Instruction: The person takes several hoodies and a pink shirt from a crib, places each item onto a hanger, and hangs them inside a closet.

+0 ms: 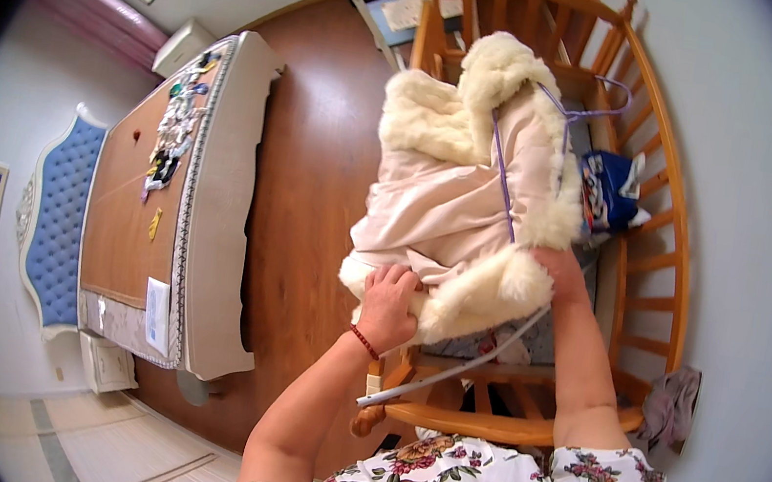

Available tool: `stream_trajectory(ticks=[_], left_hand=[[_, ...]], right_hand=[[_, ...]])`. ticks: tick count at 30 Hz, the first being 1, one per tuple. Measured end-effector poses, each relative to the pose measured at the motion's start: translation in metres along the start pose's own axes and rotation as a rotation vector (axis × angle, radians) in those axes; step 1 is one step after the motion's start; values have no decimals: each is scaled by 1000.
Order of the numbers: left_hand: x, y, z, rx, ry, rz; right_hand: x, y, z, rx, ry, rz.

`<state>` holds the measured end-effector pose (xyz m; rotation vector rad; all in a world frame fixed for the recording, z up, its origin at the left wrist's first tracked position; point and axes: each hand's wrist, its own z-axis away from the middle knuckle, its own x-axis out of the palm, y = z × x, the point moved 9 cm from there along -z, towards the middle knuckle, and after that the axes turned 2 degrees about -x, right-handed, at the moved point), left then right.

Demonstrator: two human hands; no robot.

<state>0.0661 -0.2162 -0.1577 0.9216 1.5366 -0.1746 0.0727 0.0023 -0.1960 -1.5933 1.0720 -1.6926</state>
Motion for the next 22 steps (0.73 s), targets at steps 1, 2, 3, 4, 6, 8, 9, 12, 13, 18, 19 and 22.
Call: stream_trajectory(ticks=[1,2,3,4,6,8,9,12,13,18,19,22], left_hand=[[0,-6,1,-26,14,70],[-2,-13,3,-61,25,144],[-5,-18,5,-70,43,175],[-10,-23,8,-85,78,162],[-14,-35,17,-138,124,320],[-29,-40,31,-147,222,329],[-36,-47,40,-198,259,471],[-60,-74,77,-356,402,795],[-66,-84,92,-430,469,997],[-135,-43,156,-435,528,1646],[-143,-41,171,-433,580,1644],[-169,-26,208,-382,564,1145]], right_hand=[[6,0,-3,-19,-49,-7],[17,-2,-6,-25,-100,-14],[26,0,-7,4,-103,43],[45,-5,-8,1,-143,47],[73,-9,-7,31,-135,194],[103,-7,-4,95,-218,310],[123,-8,2,113,-272,445],[176,1,25,189,-396,682],[193,8,34,170,-466,656],[314,40,112,106,-900,337],[330,57,129,71,-972,478],[362,78,174,-285,-1018,594]])
